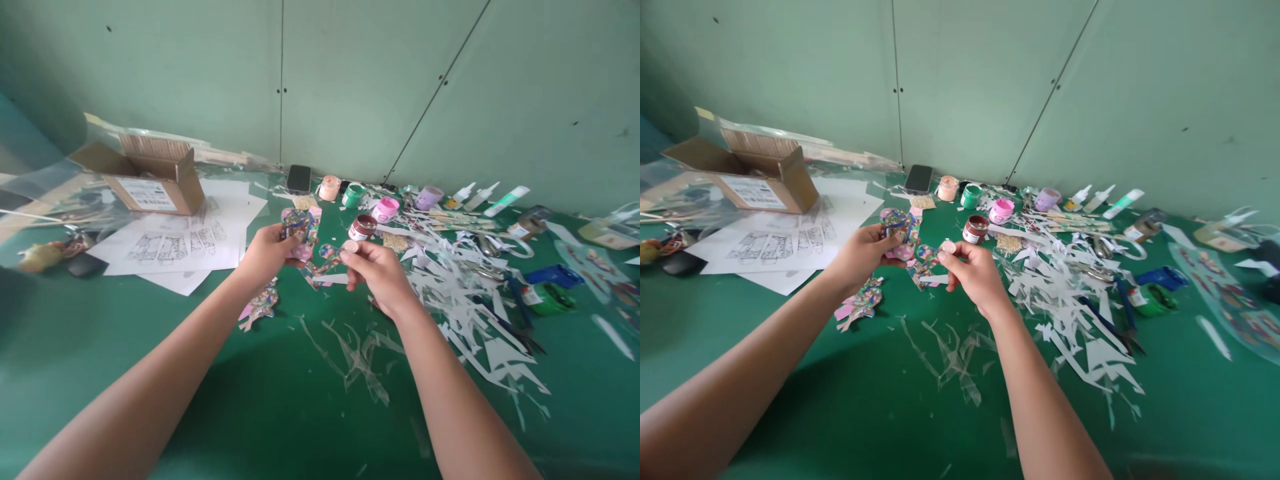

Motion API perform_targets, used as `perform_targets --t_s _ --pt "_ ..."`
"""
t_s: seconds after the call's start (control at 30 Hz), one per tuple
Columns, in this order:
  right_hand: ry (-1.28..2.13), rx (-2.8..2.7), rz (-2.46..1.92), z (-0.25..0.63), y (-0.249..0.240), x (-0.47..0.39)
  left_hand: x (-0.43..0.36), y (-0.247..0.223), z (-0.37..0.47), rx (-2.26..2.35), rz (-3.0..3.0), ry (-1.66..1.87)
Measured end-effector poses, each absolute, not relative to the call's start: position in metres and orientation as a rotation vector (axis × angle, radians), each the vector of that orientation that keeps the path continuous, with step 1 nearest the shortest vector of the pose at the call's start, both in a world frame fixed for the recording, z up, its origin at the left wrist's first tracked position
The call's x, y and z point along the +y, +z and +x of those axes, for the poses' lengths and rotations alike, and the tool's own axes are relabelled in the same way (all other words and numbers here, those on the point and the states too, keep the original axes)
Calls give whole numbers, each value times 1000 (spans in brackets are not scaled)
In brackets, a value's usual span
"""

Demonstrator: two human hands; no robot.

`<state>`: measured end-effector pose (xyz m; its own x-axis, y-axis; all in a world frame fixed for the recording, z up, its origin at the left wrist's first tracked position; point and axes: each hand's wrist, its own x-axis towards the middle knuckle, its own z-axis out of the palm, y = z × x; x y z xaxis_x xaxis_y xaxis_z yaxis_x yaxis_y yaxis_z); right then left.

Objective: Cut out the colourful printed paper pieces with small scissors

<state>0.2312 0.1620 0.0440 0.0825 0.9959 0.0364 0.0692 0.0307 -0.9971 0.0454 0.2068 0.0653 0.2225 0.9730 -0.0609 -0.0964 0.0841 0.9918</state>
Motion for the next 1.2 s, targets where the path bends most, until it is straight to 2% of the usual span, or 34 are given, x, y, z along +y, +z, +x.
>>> perform_targets --t_s 0.37,1.2 --pt "1099 -1102 -1305 224 34 169 200 58 52 909 1159 780" --pt "865 -1179 -1295 224 29 169 201 57 53 968 1145 873"
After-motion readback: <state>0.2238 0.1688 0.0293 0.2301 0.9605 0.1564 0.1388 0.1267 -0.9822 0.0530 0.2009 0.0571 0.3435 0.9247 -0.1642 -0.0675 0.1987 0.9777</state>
